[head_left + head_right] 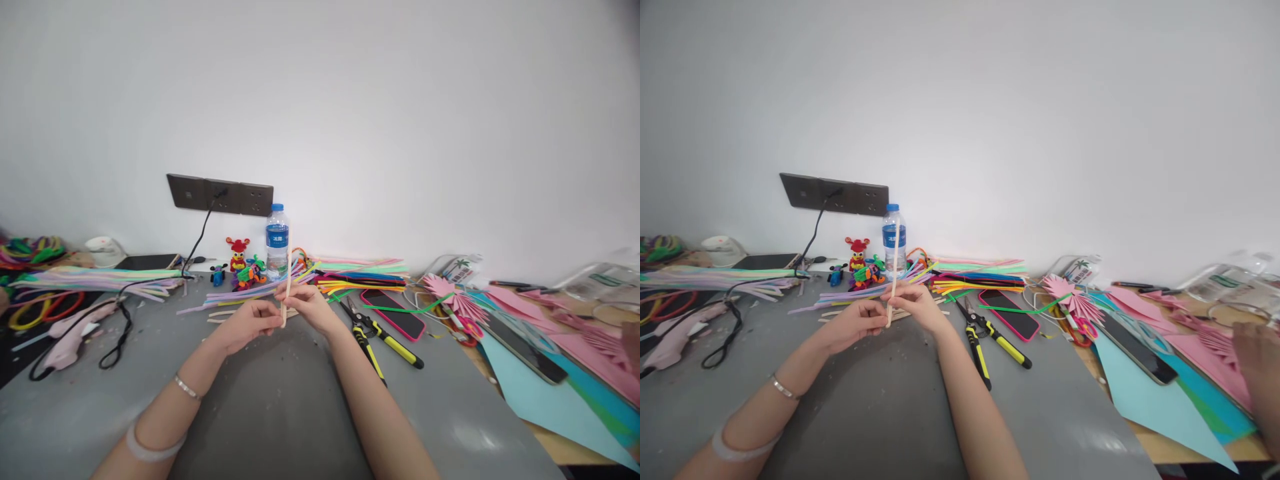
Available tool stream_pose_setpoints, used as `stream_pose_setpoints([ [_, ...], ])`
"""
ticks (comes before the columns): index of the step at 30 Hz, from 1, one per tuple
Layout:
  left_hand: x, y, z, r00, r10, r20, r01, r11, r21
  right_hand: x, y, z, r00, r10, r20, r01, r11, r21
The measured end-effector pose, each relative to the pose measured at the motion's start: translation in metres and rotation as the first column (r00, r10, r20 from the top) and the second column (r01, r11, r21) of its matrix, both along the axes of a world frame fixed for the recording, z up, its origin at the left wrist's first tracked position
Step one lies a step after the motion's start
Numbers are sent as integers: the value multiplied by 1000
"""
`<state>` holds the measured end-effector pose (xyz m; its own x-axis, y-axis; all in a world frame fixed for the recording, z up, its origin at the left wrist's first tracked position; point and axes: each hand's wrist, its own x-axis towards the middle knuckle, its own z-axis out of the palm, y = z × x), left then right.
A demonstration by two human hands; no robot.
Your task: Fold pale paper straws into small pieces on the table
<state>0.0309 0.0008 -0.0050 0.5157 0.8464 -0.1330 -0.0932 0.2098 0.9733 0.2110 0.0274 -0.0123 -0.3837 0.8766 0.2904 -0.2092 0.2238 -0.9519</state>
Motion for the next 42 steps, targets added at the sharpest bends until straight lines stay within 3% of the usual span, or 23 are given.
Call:
stream_pose_setpoints([
  [5, 0, 0, -1, 999, 12, -30, -11, 999, 36, -1, -1, -1, 1000, 13, -23, -16, 993, -117],
  [10, 3, -1, 2, 993, 88, -79, -76, 987, 139, -1, 2, 0, 998, -40, -52, 33, 991, -133],
  [16, 8, 3, -2, 961, 240, -135, -189, 931, 313, -3, 5, -1, 984, -167, -55, 161, 981, -110],
  [24, 7, 5, -8, 908, 380, -177, -264, 847, 462, -8, 6, -3, 977, -203, -61, 195, 974, -114],
  [31, 7, 5, -4, 897, 389, -208, -259, 847, 465, -10, 6, -4, 973, -217, -75, 205, 969, -142],
  [36, 7, 6, -6, 958, 262, -118, -219, 931, 292, -7, 6, -5, 975, -197, -100, 180, 971, -160],
  [42, 6, 6, -10, 970, 240, -43, -231, 960, 158, -6, 3, -2, 994, -107, 5, 107, 991, -83],
])
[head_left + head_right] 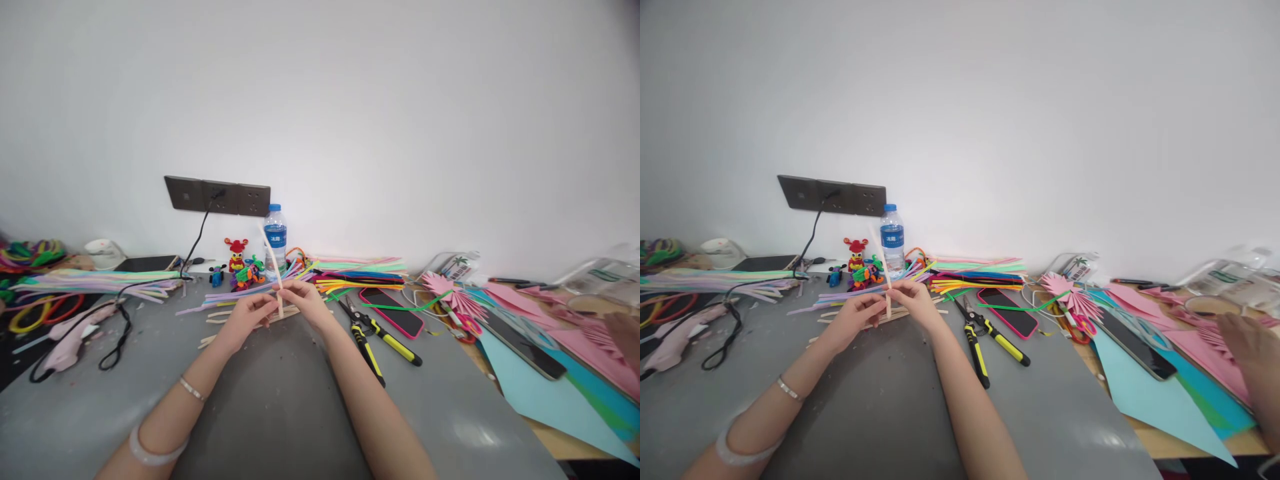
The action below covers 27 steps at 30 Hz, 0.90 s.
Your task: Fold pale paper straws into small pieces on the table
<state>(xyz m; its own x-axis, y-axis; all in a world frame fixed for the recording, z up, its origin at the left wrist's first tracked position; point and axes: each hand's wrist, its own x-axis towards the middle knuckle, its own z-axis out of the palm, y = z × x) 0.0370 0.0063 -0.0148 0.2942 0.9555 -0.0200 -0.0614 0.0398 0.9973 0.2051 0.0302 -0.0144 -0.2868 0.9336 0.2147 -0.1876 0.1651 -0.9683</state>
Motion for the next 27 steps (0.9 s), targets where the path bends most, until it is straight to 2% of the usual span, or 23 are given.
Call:
stream_pose_setpoints([
  [4, 2, -2, 1, 998, -44, 34, 46, 997, -55, -4, -1, 0, 997, 80, 13, -81, 996, 34],
  [7, 3, -3, 2, 994, -39, 102, 47, 996, -79, -6, 0, -1, 999, 47, 7, -48, 996, 75],
  [9, 2, -1, 2, 983, 17, 182, 0, 996, -90, -5, 2, -2, 999, -33, -21, 34, 996, 79],
  [11, 0, 2, 2, 958, 127, 258, -102, 989, -108, -4, 4, -4, 992, -101, -75, 104, 993, 50],
  [14, -1, 8, 1, 898, 284, 337, -249, 958, -142, -1, 8, -6, 973, -161, -167, 165, 986, 9],
  [16, -2, 10, 2, 873, 327, 361, -292, 945, -148, -1, 10, -6, 952, -199, -234, 203, 979, -5],
  [20, 1, 7, 2, 881, 321, 346, -289, 947, -141, -4, 9, -2, 887, -249, -389, 243, 968, -66],
  [23, 3, 3, 3, 923, 270, 274, -253, 963, -97, -7, 6, 0, 859, -266, -438, 246, 964, -105],
  [27, 2, 3, 0, 966, 177, 189, -178, 984, -13, -11, 4, -3, 908, -189, -375, 169, 982, -86],
])
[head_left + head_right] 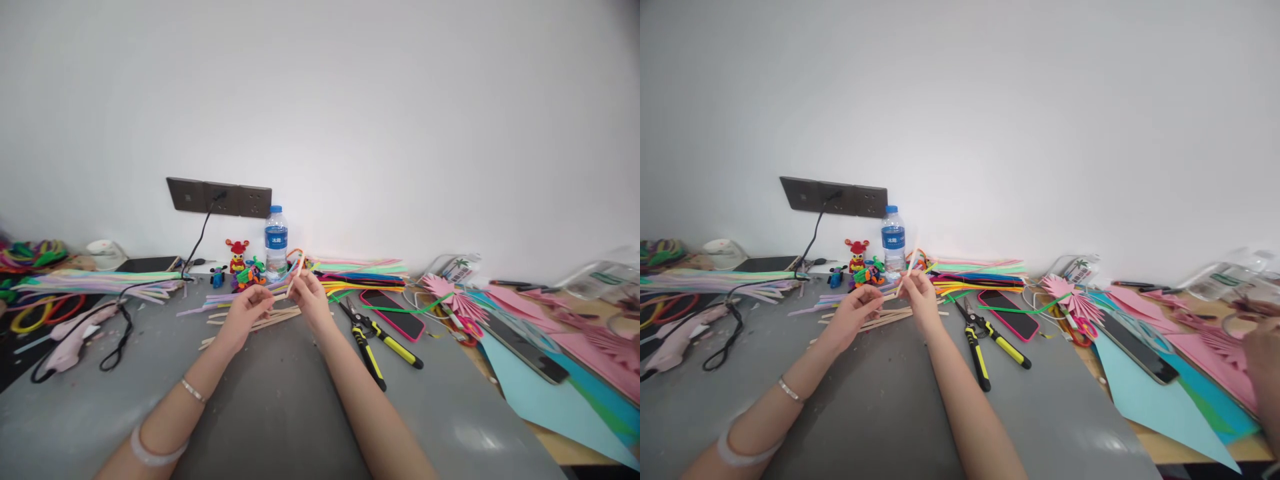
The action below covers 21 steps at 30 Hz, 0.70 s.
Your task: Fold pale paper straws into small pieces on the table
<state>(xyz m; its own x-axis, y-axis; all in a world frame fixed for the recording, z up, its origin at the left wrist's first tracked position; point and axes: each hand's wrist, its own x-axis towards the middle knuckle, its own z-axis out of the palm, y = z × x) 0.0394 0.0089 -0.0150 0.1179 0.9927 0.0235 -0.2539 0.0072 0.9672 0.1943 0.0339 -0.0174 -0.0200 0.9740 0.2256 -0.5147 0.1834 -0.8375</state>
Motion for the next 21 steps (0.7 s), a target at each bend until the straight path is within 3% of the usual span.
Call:
stream_pose_setpoints([
  [4, -1, 2, -1, 1000, 18, -22, -19, 1000, -25, -2, 1, -6, 987, 94, 130, -93, 996, -9],
  [8, 0, -2, 3, 981, -123, -150, 119, 992, -33, -2, 1, -7, 986, 85, 144, -80, 996, -41],
  [11, 1, -6, 4, 979, -170, -111, 165, 985, -47, 0, 0, -4, 980, 138, 142, -126, 988, -90],
  [15, 1, -5, 4, 992, -95, 78, 105, 986, -132, 1, -2, 1, 978, 202, 44, -196, 974, -115],
  [21, -3, 6, 4, 925, 134, 356, -77, 983, -169, 1, 2, 1, 994, 30, -104, -43, 991, -126],
])
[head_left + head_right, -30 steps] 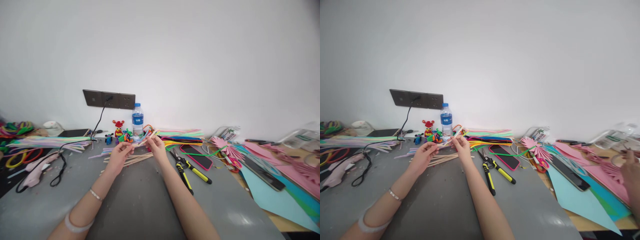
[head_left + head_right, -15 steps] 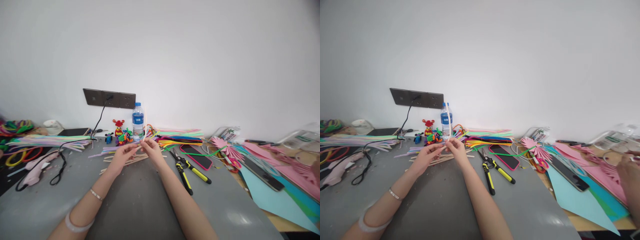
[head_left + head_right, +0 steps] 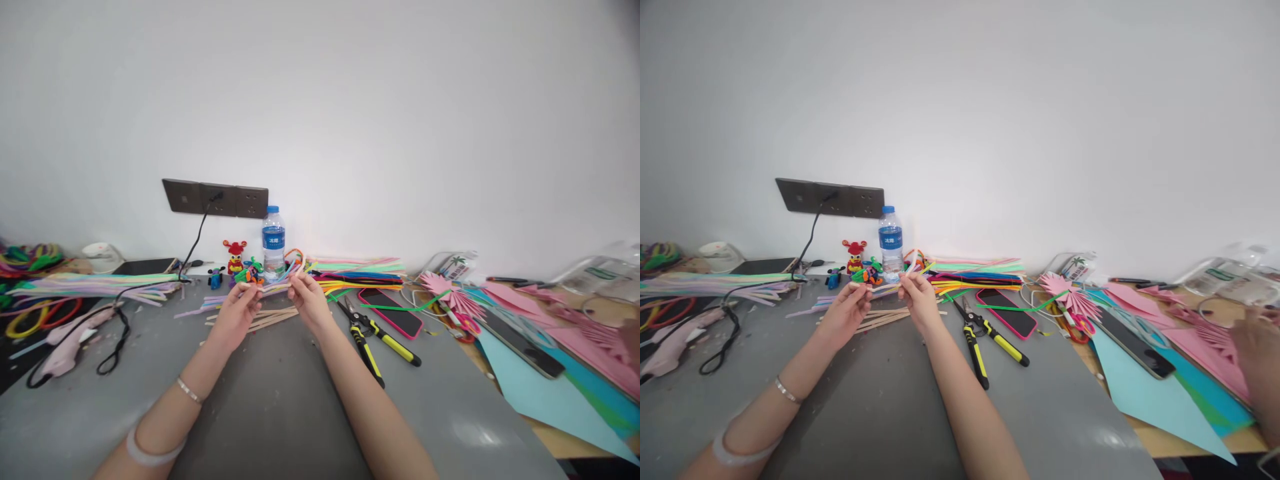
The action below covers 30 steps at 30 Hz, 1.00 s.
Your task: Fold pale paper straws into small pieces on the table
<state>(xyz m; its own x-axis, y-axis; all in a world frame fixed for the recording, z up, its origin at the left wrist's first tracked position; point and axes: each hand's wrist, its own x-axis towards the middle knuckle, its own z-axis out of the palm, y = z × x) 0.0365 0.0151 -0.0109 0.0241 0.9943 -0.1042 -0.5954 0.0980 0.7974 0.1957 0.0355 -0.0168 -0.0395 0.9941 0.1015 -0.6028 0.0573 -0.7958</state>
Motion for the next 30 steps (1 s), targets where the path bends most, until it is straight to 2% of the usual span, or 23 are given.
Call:
stream_pose_setpoints([
  [4, 1, -1, 1, 1000, -12, 7, 11, 1000, 18, -1, 0, 1, 997, -34, -69, 34, 999, -11],
  [10, 2, -4, 3, 993, -78, -94, 84, 995, 60, 0, -3, 3, 997, 61, -42, -62, 998, -29],
  [15, 0, -4, -2, 958, -187, -216, 203, 978, 53, 0, -3, 1, 996, 88, 8, -88, 996, 2],
  [18, 0, -7, -1, 926, -253, -280, 275, 961, 42, 1, -5, 3, 985, 148, 87, -150, 988, 18],
  [22, 0, -10, 2, 888, -369, -274, 390, 920, 26, 4, -8, 8, 971, 199, 130, -202, 979, 8],
  [25, -1, -9, 3, 916, -340, -213, 354, 935, 28, 6, -7, 9, 983, 162, 91, -163, 987, -1],
  [30, -1, -6, 5, 975, -212, -62, 216, 974, 64, 4, -5, 10, 992, 126, -16, -126, 992, -30],
])
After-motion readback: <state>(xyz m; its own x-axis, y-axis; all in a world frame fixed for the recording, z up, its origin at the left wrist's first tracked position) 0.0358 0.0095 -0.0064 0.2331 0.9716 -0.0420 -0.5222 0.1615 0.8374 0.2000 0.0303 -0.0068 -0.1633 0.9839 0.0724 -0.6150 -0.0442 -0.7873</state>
